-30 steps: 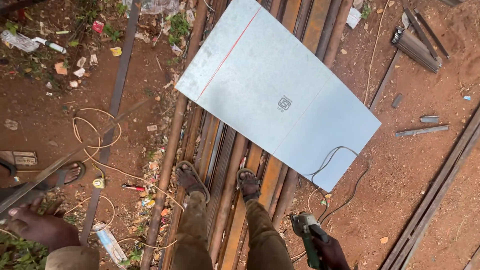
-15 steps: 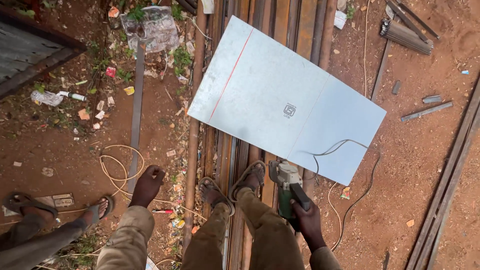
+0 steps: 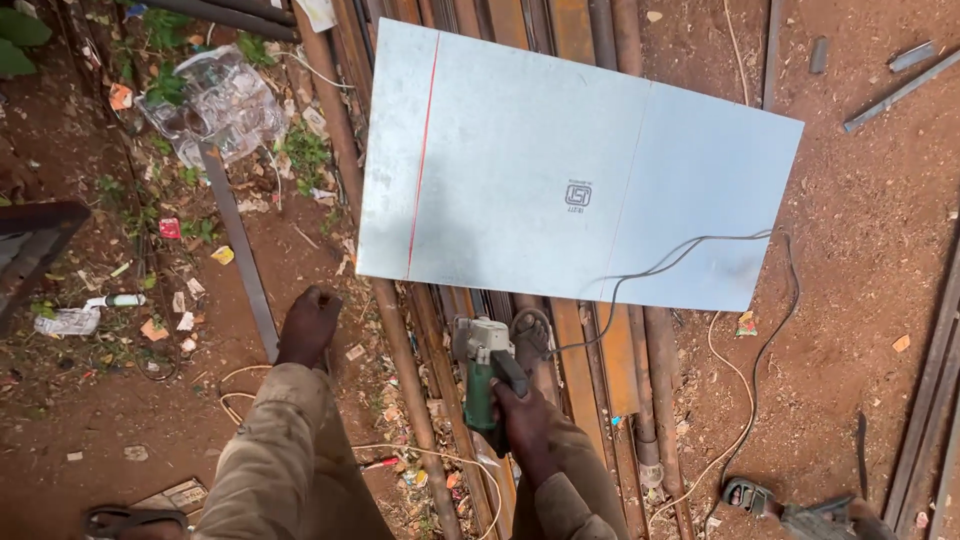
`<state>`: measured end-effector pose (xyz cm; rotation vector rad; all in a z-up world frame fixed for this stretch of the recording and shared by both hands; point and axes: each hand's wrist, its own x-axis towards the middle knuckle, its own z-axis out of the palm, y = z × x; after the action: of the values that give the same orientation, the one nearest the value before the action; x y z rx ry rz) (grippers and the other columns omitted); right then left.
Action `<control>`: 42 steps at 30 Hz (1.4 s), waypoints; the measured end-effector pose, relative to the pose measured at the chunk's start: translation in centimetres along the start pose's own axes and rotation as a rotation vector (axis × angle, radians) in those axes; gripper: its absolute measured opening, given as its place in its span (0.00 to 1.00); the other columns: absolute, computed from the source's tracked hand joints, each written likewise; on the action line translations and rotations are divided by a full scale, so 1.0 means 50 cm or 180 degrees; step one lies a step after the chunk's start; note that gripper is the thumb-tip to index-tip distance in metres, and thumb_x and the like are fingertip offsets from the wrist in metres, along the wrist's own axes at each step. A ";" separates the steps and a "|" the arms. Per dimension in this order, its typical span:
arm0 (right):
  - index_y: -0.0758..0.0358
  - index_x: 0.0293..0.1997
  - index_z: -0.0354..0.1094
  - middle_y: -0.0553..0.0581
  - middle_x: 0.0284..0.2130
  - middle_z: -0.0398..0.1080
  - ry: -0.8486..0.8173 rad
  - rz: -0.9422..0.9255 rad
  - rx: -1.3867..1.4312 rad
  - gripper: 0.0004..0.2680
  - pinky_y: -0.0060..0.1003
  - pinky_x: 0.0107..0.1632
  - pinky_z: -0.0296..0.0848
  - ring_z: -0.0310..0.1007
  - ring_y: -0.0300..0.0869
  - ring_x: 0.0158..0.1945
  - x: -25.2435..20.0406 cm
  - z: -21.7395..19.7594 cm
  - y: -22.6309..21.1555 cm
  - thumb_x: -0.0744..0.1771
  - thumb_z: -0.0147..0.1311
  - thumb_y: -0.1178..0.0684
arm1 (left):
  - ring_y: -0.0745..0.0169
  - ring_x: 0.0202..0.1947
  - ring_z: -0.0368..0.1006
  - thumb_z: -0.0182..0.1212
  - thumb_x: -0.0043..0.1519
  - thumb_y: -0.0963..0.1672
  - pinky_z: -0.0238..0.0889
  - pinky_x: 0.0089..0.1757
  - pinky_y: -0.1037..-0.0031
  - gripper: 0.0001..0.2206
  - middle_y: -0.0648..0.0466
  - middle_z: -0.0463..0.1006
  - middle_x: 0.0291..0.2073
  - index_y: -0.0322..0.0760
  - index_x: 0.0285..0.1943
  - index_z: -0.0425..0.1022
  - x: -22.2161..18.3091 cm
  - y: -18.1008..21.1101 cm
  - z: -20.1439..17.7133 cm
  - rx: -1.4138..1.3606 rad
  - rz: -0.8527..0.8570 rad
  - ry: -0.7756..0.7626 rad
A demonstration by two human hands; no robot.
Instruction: The recorder uses a nibbler or sheet metal shears tool to cut along marked red lines on a large rectangular metal sheet laid out on the ground in a metalwork shop or outdoor repair area.
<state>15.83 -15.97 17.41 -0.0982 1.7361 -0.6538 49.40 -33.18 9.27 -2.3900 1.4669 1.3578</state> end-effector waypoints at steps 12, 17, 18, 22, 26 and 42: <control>0.69 0.37 0.71 0.54 0.22 0.70 0.1187 0.0655 0.0805 0.08 0.35 0.26 0.64 0.66 0.37 0.21 0.102 0.274 0.207 0.64 0.61 0.54 | 0.32 0.60 0.68 0.68 0.61 0.46 0.61 0.56 0.53 0.35 0.29 0.68 0.61 0.22 0.72 0.54 0.586 -0.233 0.340 -0.0011 0.0442 -0.0670; 0.69 0.37 0.72 0.53 0.22 0.71 0.1016 0.0823 0.0544 0.08 0.34 0.28 0.65 0.67 0.35 0.23 0.108 0.327 0.268 0.64 0.61 0.53 | 0.40 0.52 0.77 0.60 0.66 0.48 0.67 0.52 0.56 0.21 0.38 0.79 0.52 0.27 0.61 0.70 0.541 -0.207 0.337 -0.0293 0.0125 -0.0931; 0.70 0.37 0.72 0.53 0.21 0.70 0.0869 0.0721 0.0436 0.09 0.34 0.28 0.63 0.66 0.35 0.23 0.114 0.330 0.269 0.65 0.61 0.52 | 0.42 0.48 0.80 0.57 0.68 0.49 0.69 0.50 0.58 0.18 0.40 0.82 0.48 0.28 0.57 0.74 0.534 -0.189 0.328 -0.0759 0.0218 -0.0801; 0.68 0.39 0.71 0.53 0.20 0.70 0.0682 0.0833 0.0086 0.09 0.34 0.28 0.64 0.66 0.35 0.22 0.144 0.345 0.257 0.64 0.63 0.52 | 0.37 0.44 0.78 0.60 0.67 0.50 0.66 0.46 0.55 0.18 0.36 0.80 0.44 0.26 0.50 0.77 0.468 -0.150 0.306 -0.0235 0.0060 -0.0522; 0.66 0.41 0.71 0.52 0.20 0.69 0.0554 0.0873 -0.0303 0.09 0.35 0.28 0.65 0.66 0.35 0.22 0.161 0.344 0.236 0.64 0.63 0.51 | 0.35 0.44 0.77 0.60 0.65 0.51 0.66 0.45 0.54 0.18 0.36 0.81 0.42 0.29 0.48 0.78 0.395 -0.157 0.318 -0.0295 0.0229 -0.0581; 0.68 0.40 0.70 0.48 0.20 0.67 0.0233 0.0312 -0.0185 0.06 0.32 0.24 0.61 0.62 0.32 0.21 0.252 0.276 0.274 0.64 0.61 0.58 | 0.31 0.44 0.76 0.56 0.68 0.53 0.67 0.45 0.51 0.20 0.35 0.80 0.42 0.29 0.46 0.76 0.393 -0.185 0.383 -0.0027 0.0066 -0.0414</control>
<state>28.77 -14.66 -1.75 -0.0296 1.8186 -0.5409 47.11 -33.76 -19.61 -2.2493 1.4593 1.4955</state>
